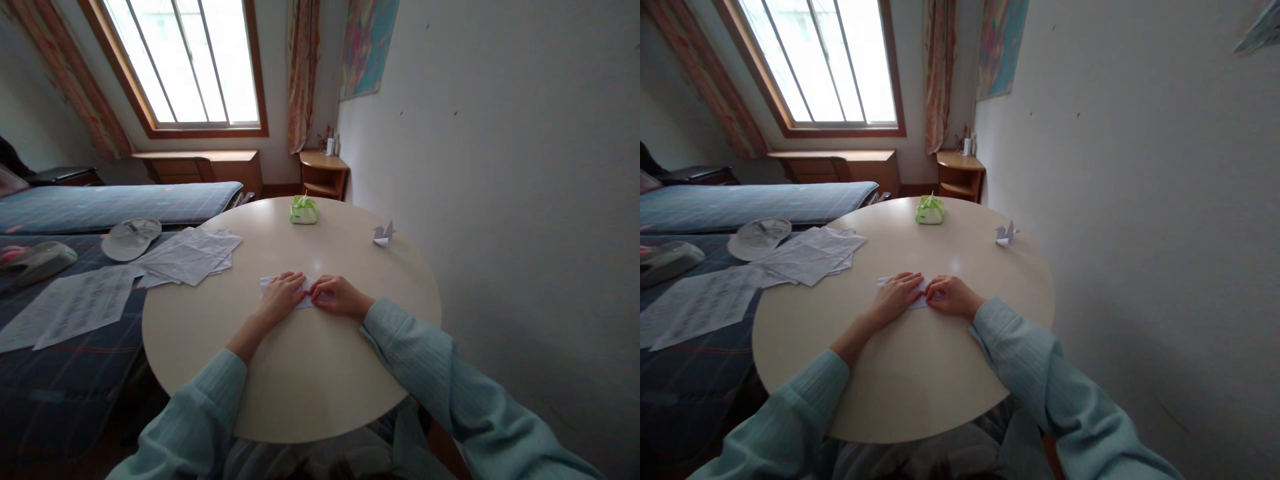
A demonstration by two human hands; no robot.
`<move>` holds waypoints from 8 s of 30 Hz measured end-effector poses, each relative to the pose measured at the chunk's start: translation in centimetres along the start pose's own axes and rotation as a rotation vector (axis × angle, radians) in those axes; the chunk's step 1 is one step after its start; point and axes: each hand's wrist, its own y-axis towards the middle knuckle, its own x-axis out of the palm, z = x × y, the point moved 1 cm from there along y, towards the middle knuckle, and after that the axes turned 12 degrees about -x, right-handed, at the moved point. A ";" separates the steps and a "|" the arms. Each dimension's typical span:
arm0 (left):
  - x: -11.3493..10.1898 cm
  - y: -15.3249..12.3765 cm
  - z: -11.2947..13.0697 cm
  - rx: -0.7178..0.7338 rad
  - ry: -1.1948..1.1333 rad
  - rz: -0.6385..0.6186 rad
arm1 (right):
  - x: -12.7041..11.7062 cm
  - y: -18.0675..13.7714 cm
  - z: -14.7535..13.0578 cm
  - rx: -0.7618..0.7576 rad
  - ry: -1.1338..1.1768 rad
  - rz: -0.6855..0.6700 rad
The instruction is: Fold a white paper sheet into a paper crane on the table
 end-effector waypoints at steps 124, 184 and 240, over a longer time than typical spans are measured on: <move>1.6 0.4 -1.6 0.051 -0.211 -0.048 | -0.7 -1.4 3.8 0.681 -0.050 0.458; 0.9 0.2 -0.5 -0.016 -0.052 -0.001 | -0.3 -0.3 1.0 0.044 0.049 -0.017; -1.1 0.4 -0.9 -0.330 0.090 0.075 | -1.3 -0.2 0.4 0.486 -0.560 -0.083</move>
